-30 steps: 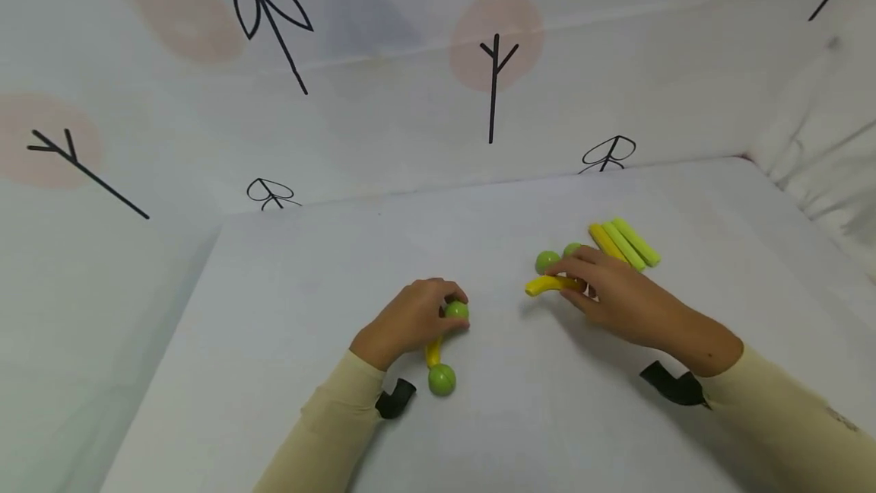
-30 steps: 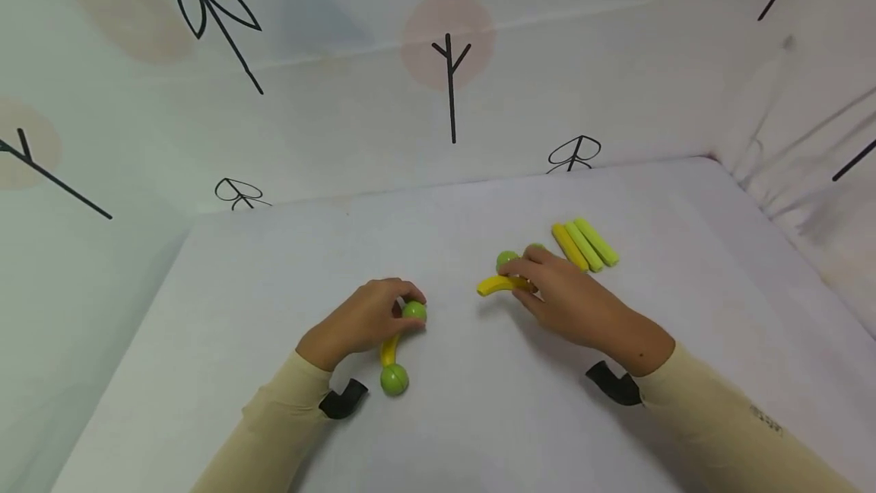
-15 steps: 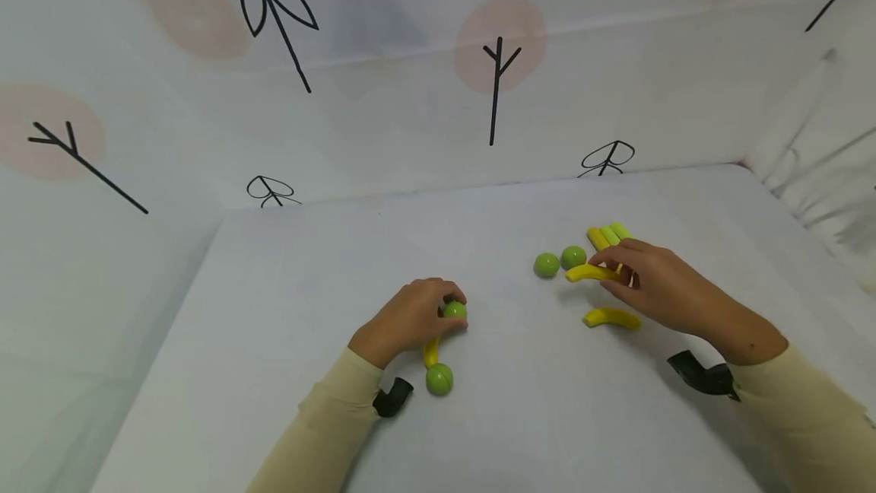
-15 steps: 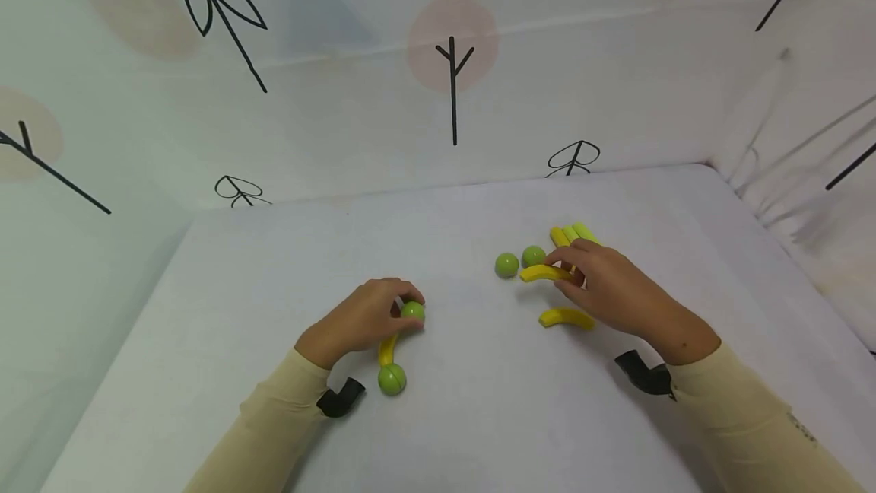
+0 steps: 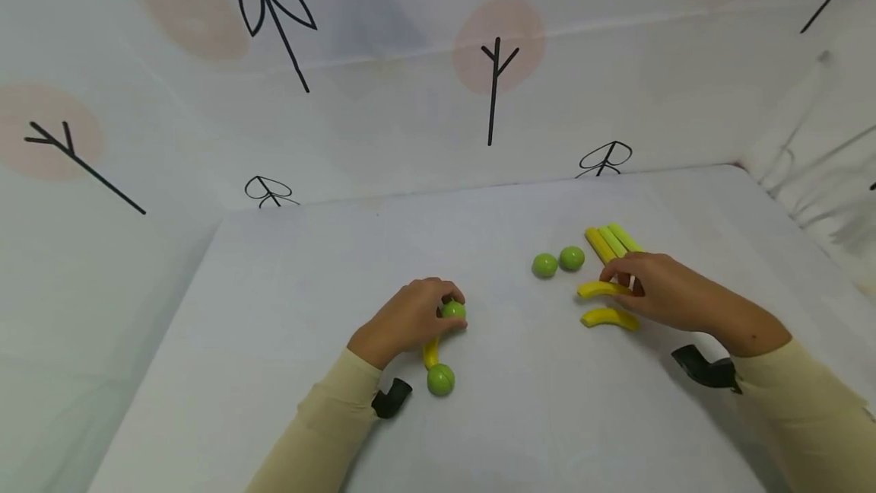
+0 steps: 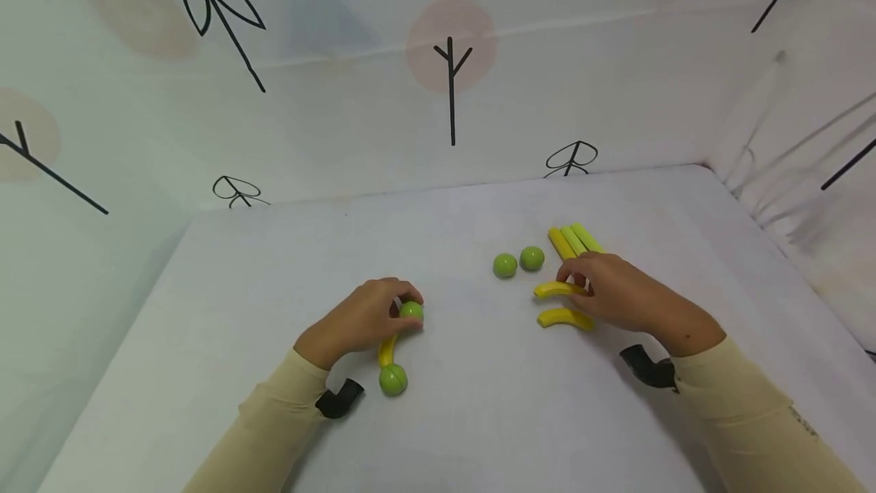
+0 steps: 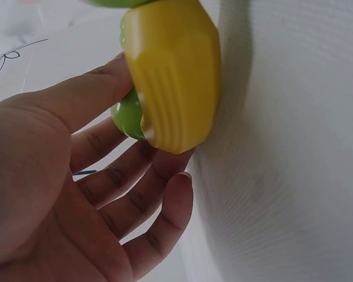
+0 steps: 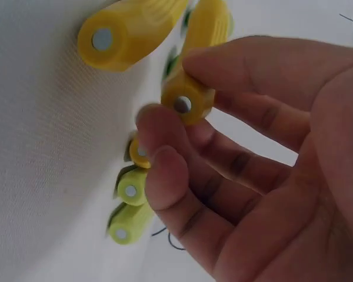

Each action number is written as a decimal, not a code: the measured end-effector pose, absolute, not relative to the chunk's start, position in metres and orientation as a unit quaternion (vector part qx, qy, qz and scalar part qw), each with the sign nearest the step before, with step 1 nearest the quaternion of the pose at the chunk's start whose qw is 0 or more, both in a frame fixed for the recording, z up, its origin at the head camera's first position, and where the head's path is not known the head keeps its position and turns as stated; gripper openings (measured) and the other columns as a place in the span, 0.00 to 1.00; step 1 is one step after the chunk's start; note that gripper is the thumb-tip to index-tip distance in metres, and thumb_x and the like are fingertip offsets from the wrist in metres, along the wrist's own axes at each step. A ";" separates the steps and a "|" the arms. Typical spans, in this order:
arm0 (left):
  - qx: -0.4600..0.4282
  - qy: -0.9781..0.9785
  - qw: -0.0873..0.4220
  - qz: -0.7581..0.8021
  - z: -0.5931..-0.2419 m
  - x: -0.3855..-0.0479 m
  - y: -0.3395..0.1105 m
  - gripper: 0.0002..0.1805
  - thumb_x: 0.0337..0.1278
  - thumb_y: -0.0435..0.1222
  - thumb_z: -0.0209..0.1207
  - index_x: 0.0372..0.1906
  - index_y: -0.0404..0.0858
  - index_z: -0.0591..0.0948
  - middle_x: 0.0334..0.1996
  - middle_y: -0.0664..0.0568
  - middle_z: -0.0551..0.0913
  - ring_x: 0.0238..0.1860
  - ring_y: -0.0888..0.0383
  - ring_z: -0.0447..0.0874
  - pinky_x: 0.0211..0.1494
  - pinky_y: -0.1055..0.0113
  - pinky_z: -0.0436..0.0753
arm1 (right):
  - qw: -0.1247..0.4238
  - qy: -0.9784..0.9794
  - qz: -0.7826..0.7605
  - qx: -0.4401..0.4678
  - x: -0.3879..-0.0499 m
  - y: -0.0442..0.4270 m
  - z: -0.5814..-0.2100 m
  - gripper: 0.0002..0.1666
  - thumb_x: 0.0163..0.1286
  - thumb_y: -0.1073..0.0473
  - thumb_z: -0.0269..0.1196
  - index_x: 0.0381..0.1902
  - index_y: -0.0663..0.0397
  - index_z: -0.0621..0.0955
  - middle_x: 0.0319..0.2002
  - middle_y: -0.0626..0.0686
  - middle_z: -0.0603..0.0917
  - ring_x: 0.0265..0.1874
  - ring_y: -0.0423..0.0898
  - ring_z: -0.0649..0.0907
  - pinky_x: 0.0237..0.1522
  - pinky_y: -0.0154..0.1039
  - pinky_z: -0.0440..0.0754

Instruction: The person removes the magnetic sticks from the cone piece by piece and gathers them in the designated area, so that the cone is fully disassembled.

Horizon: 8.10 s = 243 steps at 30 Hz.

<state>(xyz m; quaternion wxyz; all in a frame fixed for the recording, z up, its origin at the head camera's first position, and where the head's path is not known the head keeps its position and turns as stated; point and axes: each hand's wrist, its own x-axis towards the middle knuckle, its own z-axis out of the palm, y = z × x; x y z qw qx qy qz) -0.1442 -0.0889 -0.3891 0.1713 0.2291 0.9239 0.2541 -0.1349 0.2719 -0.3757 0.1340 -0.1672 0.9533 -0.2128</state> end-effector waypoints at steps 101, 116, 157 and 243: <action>0.228 0.897 0.293 0.240 -0.385 -0.146 -0.098 0.11 0.60 0.45 0.67 0.40 0.47 0.77 0.24 0.56 0.75 0.24 0.60 0.70 0.28 0.68 0.69 | 0.170 0.895 -0.301 -0.282 -0.133 0.132 -0.396 0.11 0.67 0.49 0.68 0.41 0.47 0.80 0.21 0.42 0.74 0.23 0.36 0.72 0.28 0.30 0.73; 0.230 0.894 0.298 0.244 -0.388 -0.147 -0.100 0.11 0.60 0.45 0.67 0.40 0.48 0.77 0.23 0.57 0.75 0.23 0.61 0.70 0.28 0.69 0.70 | 0.205 0.875 -0.306 -0.313 -0.138 0.136 -0.398 0.11 0.71 0.50 0.64 0.46 0.46 0.79 0.23 0.42 0.73 0.23 0.36 0.72 0.29 0.30 0.73; 0.217 0.895 0.301 0.249 -0.387 -0.146 -0.101 0.11 0.60 0.46 0.67 0.40 0.50 0.77 0.25 0.57 0.75 0.25 0.61 0.70 0.30 0.68 0.69 | 0.128 0.953 -0.235 -0.139 -0.214 0.220 -0.369 0.23 0.74 0.55 0.61 0.62 0.58 0.74 0.53 0.64 0.83 0.52 0.58 0.81 0.53 0.57 0.79; 0.254 0.947 0.150 0.127 -0.375 -0.118 -0.067 0.15 0.56 0.51 0.69 0.37 0.47 0.81 0.22 0.62 0.75 0.23 0.65 0.69 0.26 0.72 0.67 | 0.154 0.905 -0.292 -0.269 -0.115 0.151 -0.396 0.13 0.64 0.57 0.71 0.46 0.49 0.84 0.22 0.40 0.74 0.23 0.34 0.70 0.28 0.30 0.72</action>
